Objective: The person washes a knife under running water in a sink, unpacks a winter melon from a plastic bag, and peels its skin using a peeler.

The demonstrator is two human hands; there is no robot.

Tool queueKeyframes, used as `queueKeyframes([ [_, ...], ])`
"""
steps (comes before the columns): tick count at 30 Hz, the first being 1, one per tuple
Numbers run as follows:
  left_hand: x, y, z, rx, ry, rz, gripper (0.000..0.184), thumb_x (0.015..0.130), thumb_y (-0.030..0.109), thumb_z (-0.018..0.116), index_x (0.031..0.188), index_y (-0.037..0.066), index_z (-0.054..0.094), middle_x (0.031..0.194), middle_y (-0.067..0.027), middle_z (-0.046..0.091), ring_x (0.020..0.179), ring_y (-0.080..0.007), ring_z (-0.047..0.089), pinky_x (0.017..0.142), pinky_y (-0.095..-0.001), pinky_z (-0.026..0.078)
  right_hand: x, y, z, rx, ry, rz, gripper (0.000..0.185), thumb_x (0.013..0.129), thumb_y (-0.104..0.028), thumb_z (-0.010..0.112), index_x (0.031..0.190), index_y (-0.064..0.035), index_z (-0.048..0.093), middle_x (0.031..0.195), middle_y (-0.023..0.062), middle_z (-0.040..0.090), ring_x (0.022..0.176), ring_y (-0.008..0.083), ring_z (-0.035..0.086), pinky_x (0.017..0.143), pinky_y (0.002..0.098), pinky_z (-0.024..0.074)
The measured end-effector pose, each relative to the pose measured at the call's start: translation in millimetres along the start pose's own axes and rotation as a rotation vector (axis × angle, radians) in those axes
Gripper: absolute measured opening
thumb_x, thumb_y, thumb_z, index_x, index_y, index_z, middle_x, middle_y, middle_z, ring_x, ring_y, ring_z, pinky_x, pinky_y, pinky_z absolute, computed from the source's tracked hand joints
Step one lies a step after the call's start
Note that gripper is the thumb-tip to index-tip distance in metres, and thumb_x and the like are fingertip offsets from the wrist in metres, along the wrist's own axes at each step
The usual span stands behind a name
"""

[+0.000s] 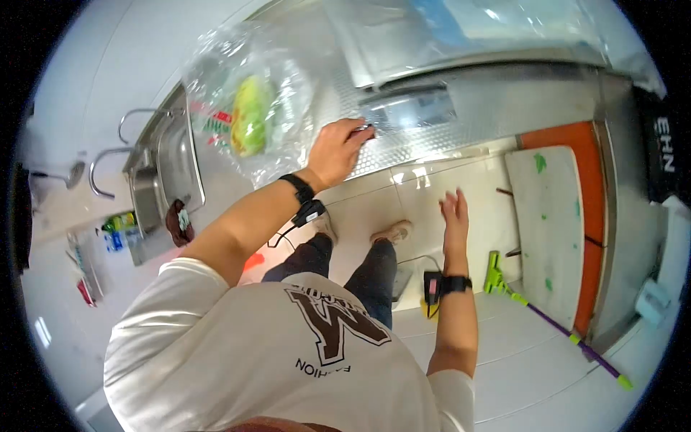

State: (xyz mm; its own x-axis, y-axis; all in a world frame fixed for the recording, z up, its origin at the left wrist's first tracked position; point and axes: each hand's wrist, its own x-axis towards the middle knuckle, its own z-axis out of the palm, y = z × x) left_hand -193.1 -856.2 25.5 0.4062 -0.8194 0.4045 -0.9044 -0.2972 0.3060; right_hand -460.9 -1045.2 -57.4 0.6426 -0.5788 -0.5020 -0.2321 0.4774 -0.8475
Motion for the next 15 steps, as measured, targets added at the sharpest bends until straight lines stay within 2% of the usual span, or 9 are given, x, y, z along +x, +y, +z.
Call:
queueKeyframes([
  [3,-3,-1,-4,-0.055,0.033,-0.019,0.036,0.077,0.007,0.062,0.113,0.01,0.065,0.117,-0.0104,0.06,0.108,-0.0292,0.056,0.092,-0.0419,0.044,-62,6,-8,-0.112,0.06,0.15,0.06,0.097,-0.028,0.061,0.145,-0.001,0.037,0.133,0.0139,0.054,0.115,0.0225,0.056,0.102,0.034,0.0442],
  [6,-15,1,-6,-0.083,0.094,0.001,0.037,0.076,0.01,0.065,0.113,0.009,0.064,0.119,-0.0105,0.06,0.113,-0.0288,0.054,0.097,-0.0414,0.043,-124,7,0,-0.193,0.113,0.194,0.058,0.095,-0.025,0.063,0.142,0.0001,0.04,0.128,0.0133,0.058,0.11,0.0221,0.059,0.099,0.0335,0.0461],
  [8,-20,0,-13,-0.115,0.13,0.102,0.036,0.077,0.01,0.064,0.113,0.007,0.064,0.119,-0.0091,0.06,0.115,-0.0276,0.054,0.098,-0.0414,0.042,-158,8,14,-0.208,0.17,0.198,0.055,0.095,-0.023,0.062,0.141,-0.0005,0.042,0.125,0.0129,0.06,0.107,0.0213,0.061,0.097,0.0335,0.0475],
  [10,-34,11,-47,-0.132,0.113,0.141,0.034,0.079,0.01,0.062,0.113,0.007,0.065,0.12,-0.0085,0.06,0.115,-0.0271,0.054,0.099,-0.0412,0.042,-186,11,31,-0.195,0.175,0.199,0.053,0.094,-0.022,0.062,0.14,-0.0021,0.043,0.125,0.0128,0.061,0.104,0.0216,0.062,0.095,0.0341,0.0485],
  [12,-59,8,-88,-0.29,0.039,0.231,0.033,0.08,0.009,0.061,0.112,0.008,0.066,0.119,-0.0092,0.06,0.116,-0.027,0.054,0.099,-0.0406,0.042,-203,20,52,-0.213,0.171,0.23,0.054,0.094,-0.023,0.063,0.139,-0.0011,0.043,0.123,0.0142,0.061,0.104,0.0222,0.062,0.095,0.0342,0.0484],
  [15,-113,-34,-146,-0.271,0.041,0.244,0.032,0.08,0.008,0.06,0.111,0.007,0.067,0.116,-0.01,0.063,0.112,-0.028,0.057,0.098,-0.0417,0.044,-220,21,106,-0.257,0.15,0.201,0.053,0.094,-0.024,0.063,0.138,0.0,0.045,0.122,0.0144,0.062,0.104,0.022,0.062,0.094,0.0339,0.0487],
])
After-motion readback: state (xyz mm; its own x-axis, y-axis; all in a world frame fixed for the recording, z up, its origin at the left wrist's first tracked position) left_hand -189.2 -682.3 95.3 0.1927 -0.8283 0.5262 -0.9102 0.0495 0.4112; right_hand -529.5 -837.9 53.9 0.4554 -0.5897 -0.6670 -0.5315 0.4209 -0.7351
